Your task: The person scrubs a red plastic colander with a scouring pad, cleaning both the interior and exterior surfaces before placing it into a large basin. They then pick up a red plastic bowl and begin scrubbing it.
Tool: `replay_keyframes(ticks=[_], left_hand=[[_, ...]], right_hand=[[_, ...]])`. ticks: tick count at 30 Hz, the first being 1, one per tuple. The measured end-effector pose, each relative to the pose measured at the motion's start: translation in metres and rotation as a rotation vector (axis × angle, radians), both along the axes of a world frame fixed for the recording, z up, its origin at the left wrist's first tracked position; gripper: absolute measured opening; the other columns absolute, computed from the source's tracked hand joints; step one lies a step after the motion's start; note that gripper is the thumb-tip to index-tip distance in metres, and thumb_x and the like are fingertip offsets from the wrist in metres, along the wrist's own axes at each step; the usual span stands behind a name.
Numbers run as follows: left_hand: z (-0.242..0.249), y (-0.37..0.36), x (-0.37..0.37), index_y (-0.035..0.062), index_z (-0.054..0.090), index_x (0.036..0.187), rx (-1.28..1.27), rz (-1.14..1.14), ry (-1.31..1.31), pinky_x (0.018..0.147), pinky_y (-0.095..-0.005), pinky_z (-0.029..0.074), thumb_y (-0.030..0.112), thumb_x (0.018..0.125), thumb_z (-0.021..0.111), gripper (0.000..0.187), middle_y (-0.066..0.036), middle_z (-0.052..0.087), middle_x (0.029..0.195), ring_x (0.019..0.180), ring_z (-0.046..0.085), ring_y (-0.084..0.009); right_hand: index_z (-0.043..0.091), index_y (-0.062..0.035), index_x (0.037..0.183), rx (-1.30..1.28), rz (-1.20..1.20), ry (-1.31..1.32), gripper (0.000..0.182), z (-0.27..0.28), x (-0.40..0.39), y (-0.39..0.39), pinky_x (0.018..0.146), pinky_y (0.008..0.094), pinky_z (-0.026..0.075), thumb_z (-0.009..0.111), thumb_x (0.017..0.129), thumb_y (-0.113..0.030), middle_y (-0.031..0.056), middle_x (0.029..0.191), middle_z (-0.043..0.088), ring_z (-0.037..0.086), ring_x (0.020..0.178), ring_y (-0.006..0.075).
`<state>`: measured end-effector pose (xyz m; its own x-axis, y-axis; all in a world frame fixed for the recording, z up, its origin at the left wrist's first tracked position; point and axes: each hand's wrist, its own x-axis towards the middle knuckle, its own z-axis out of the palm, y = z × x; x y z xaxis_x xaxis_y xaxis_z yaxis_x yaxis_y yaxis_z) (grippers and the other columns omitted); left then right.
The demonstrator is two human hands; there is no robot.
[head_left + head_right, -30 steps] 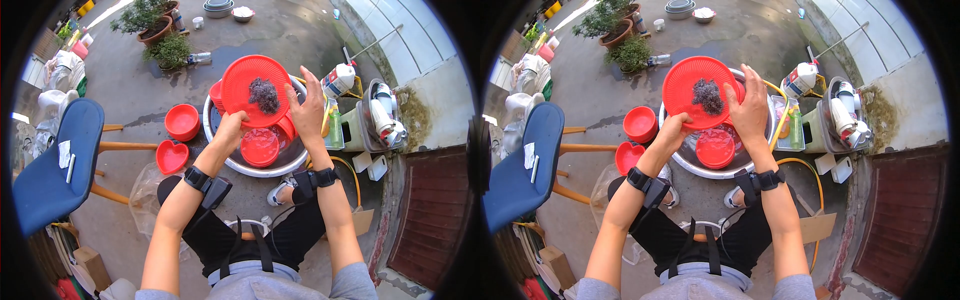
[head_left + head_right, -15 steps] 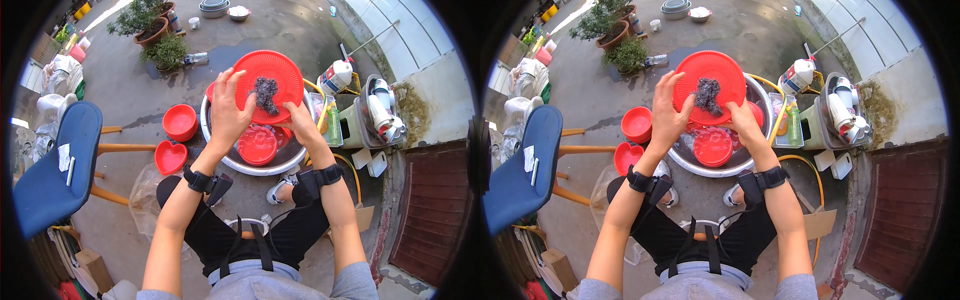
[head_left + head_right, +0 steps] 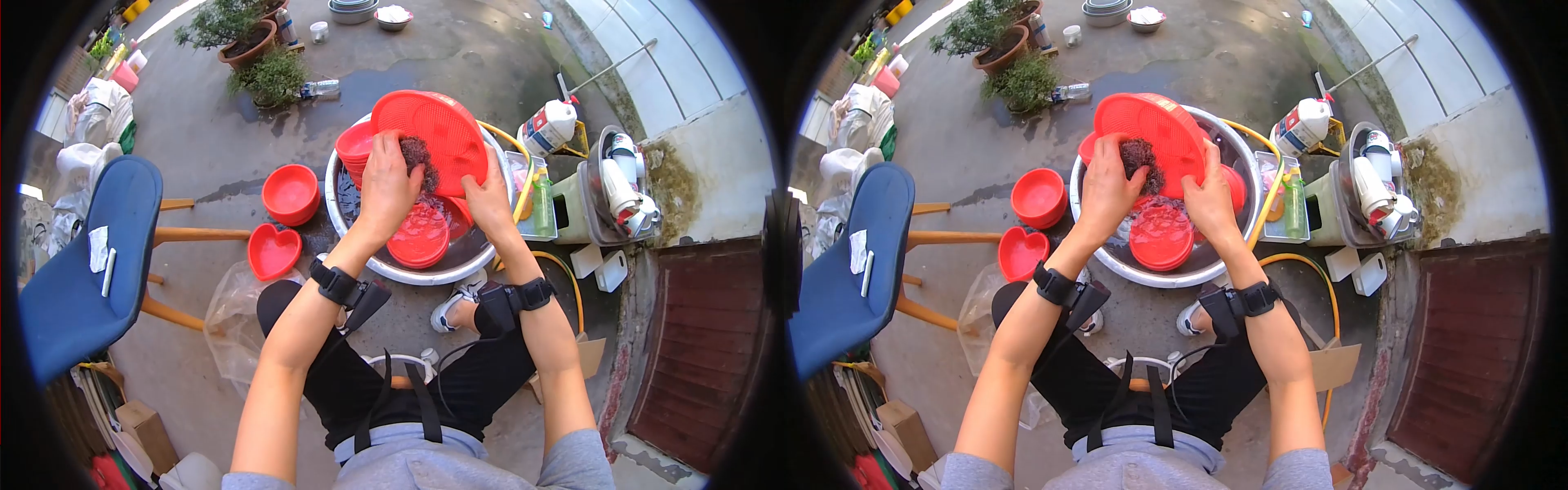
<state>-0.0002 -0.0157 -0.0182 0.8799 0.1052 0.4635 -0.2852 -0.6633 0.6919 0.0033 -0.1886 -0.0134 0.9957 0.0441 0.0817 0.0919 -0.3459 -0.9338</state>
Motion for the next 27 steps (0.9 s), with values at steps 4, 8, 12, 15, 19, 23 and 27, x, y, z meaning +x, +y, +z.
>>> replay_keyframes(ticks=[4, 8, 12, 15, 19, 23, 27], left_hand=[[0.002, 0.004, 0.002, 0.0029, 0.057, 0.116, 0.054, -0.025, 0.022, 0.089, -0.0443, 0.048, 0.007, 0.080, 0.070, 0.039, -0.018, 0.060, 0.107, 0.102, 0.059, -0.0402], [0.003, 0.008, 0.009, 0.0049, 0.058, 0.115, -0.117, -0.042, -0.017, 0.083, -0.0373, 0.049, 0.008, 0.087, 0.067, 0.030, -0.014, 0.064, 0.099, 0.094, 0.063, -0.0322], [0.002, 0.013, 0.016, 0.0065, 0.057, 0.113, -0.652, -0.075, 0.254, 0.076, -0.0369, 0.050, 0.012, 0.094, 0.063, 0.021, -0.009, 0.063, 0.090, 0.086, 0.064, -0.0204], [0.009, 0.015, 0.015, 0.0084, 0.053, 0.121, -0.944, -0.118, 0.329, 0.081, -0.0259, 0.052, 0.010, 0.100, 0.053, 0.021, -0.004, 0.064, 0.104, 0.095, 0.064, -0.0123], [0.017, 0.028, 0.016, 0.0038, 0.055, 0.121, -1.351, -0.204, 0.510, 0.082, -0.0349, 0.059, 0.026, 0.102, 0.042, 0.032, -0.009, 0.067, 0.107, 0.095, 0.067, -0.0187], [0.024, 0.037, 0.016, 0.0031, 0.058, 0.121, -1.453, -0.280, 0.633, 0.079, -0.0408, 0.061, 0.048, 0.097, 0.046, 0.053, -0.009, 0.068, 0.109, 0.092, 0.068, -0.0199], [0.032, 0.039, 0.013, 0.0048, 0.059, 0.115, -1.379, -0.310, 0.627, 0.076, -0.0410, 0.062, 0.038, 0.090, 0.065, 0.042, -0.006, 0.068, 0.103, 0.089, 0.067, -0.0161]], right_hand=[[0.036, -0.0043, 0.141, -0.048, 0.042, -0.088, 0.057, 0.015, -0.006, 0.005, 0.105, 0.0402, 0.041, 0.048, 0.086, 0.001, 0.0238, 0.134, 0.055, 0.053, 0.127, 0.0386], [0.037, -0.0061, 0.140, -0.105, -0.055, -0.109, 0.056, 0.023, -0.007, 0.007, 0.103, 0.0410, 0.043, 0.047, 0.086, 0.001, 0.0245, 0.131, 0.056, 0.055, 0.124, 0.0394], [0.035, -0.0035, 0.142, 0.024, -0.094, -0.007, 0.057, 0.018, -0.001, 0.000, 0.102, 0.0395, 0.044, 0.048, 0.087, 0.001, 0.0223, 0.131, 0.057, 0.058, 0.122, 0.0350], [0.034, -0.0017, 0.144, 0.267, -0.138, 0.059, 0.060, 0.003, 0.008, -0.003, 0.102, 0.0365, 0.046, 0.048, 0.087, 0.004, 0.0185, 0.135, 0.055, 0.058, 0.122, 0.0284], [0.033, -0.0022, 0.146, 0.461, -0.127, 0.144, 0.063, 0.001, 0.009, -0.004, 0.103, 0.0340, 0.046, 0.048, 0.086, 0.007, 0.0156, 0.138, 0.053, 0.056, 0.123, 0.0241], [0.034, -0.0026, 0.146, 0.444, -0.141, 0.166, 0.063, 0.001, 0.009, -0.005, 0.103, 0.0340, 0.047, 0.048, 0.085, 0.008, 0.0150, 0.137, 0.053, 0.055, 0.124, 0.0243], [0.035, -0.0011, 0.142, 0.286, -0.131, 0.105, 0.056, -0.006, 0.010, -0.005, 0.091, 0.0388, 0.058, 0.045, 0.088, 0.007, 0.0142, 0.134, 0.053, 0.059, 0.118, 0.0262]])
